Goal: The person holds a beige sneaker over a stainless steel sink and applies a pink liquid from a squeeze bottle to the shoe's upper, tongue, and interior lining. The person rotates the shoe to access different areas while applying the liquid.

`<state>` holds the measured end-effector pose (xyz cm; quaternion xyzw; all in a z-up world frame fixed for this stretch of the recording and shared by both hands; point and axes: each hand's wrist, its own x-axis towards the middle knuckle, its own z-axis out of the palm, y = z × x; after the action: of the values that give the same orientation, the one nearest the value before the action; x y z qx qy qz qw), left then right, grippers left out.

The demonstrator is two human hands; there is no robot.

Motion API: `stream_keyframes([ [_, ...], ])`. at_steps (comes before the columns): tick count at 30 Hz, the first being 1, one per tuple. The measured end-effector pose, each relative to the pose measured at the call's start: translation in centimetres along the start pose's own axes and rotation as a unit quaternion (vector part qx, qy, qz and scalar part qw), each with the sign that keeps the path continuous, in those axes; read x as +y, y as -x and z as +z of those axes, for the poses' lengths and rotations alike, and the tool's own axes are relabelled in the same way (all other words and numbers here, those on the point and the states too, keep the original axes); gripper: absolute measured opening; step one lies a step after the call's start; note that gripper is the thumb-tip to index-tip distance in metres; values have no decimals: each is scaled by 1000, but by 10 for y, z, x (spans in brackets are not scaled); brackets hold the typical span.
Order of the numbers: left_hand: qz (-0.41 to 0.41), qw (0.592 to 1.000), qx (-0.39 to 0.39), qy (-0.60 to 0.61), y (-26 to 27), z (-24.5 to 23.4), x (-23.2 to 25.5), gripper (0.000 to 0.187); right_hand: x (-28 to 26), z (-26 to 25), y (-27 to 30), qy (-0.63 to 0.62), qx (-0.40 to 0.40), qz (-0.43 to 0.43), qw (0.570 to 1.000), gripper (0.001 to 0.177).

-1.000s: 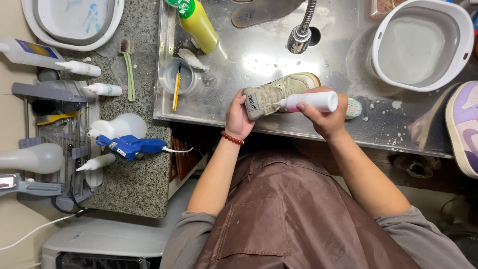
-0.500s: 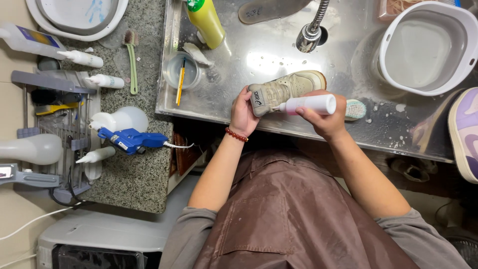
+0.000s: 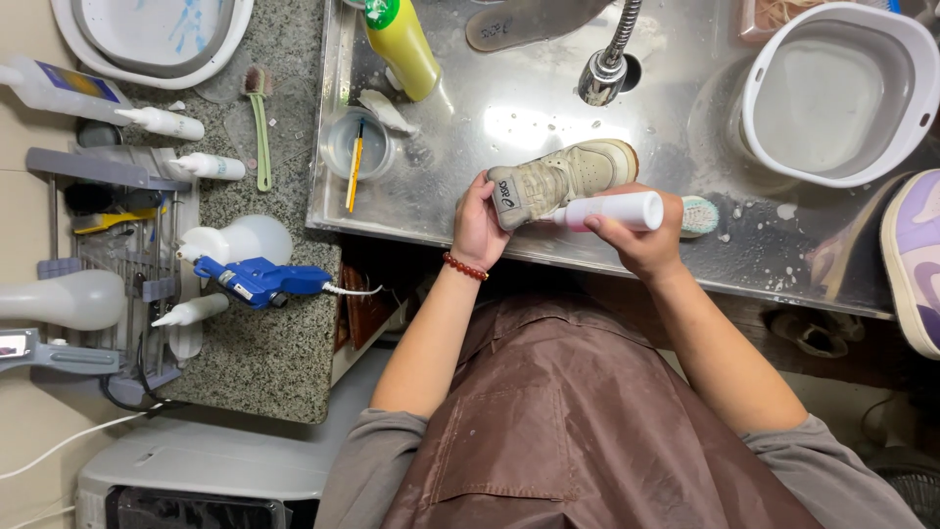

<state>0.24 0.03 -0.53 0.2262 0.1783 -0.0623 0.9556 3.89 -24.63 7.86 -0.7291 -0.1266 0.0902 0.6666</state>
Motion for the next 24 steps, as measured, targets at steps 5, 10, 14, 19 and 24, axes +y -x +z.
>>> stream_keyframes([
  [5, -4, 1000, 9, 2, 1, 4, 3, 30, 1, -4, 2, 14, 23, -3, 1000, 27],
  [10, -5, 1000, 7, -6, 0, 0, 1, 31, -2, -1, -2, 12, 26, -17, 999, 27],
  [14, -1, 1000, 6, -8, -1, 2, 2, 30, 0, -7, -5, 39, 58, -15, 997, 26],
  [19, -2, 1000, 3, -9, -1, -1, 1, 29, 4, -9, -7, 11, 102, 16, 995, 24],
  [24, -9, 1000, 4, -23, 0, 10, 4, 29, 8, -5, -10, 30, 113, -29, 993, 23],
])
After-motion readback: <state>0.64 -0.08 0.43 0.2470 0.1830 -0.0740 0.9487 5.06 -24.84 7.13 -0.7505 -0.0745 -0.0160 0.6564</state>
